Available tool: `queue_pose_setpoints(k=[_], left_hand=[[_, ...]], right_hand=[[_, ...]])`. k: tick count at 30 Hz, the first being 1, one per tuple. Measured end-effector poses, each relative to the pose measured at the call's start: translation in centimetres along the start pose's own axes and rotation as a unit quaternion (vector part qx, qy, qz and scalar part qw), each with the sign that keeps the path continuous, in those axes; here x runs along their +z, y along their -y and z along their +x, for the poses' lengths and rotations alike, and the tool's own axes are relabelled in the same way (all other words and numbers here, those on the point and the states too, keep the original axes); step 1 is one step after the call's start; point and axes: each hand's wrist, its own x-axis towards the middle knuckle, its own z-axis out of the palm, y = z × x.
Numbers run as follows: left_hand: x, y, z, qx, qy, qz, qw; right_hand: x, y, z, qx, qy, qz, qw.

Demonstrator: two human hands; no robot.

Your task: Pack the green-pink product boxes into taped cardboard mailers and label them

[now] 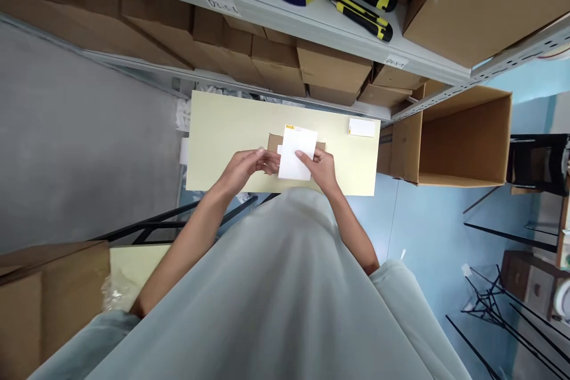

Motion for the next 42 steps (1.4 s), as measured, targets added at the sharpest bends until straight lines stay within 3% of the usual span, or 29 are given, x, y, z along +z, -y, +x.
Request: queue_pose_setpoints(k=[3,7,17,23,33,37,40,42], left_hand=[[-0.4,0.8,-2.8,0.020,0.045,0.012,0.999],[-0.7,1.1,-4.9,0.055,0.025,0.031,0.998],[-2.3,-0.1,-6.1,0.114,0.026,-0.007,0.993],[-3.5,-0.9,-6.8,0.130,0.034,-0.029,0.991],[-5.2,-1.3,-6.9,0.147,0.039,-0.033,0.988],[-5.6,-1.0,-6.5,0.161,0.036,-0.036,0.986],[-6.1,-0.6,-6.0,0.167,0.023,-0.022,0.985],[-6.5,-0.3,-5.7,0.175,0.016,-0.008,0.984]], right_hand=[[0.9,1.6,-1.1,-0.017,-0.033,-0.009,0.999],[1.8,3.6,-2.3,-0.043,-0.048,-0.020,0.998],[4.5,4.9,-3.9,-0.052,-0.073,-0.029,0.996],[6.3,5.3,-4.5,-0.023,-0.090,-0.027,0.995],[8.2,5.3,-4.5,-0.046,-0.087,-0.017,0.995],[8.8,4.1,-3.4,-0.040,-0.092,-0.076,0.992],[9.2,3.6,-3.5,-0.064,-0.136,-0.192,0.970],[9.5,3.8,-4.4,-0.100,-0.121,-0.246,0.956]])
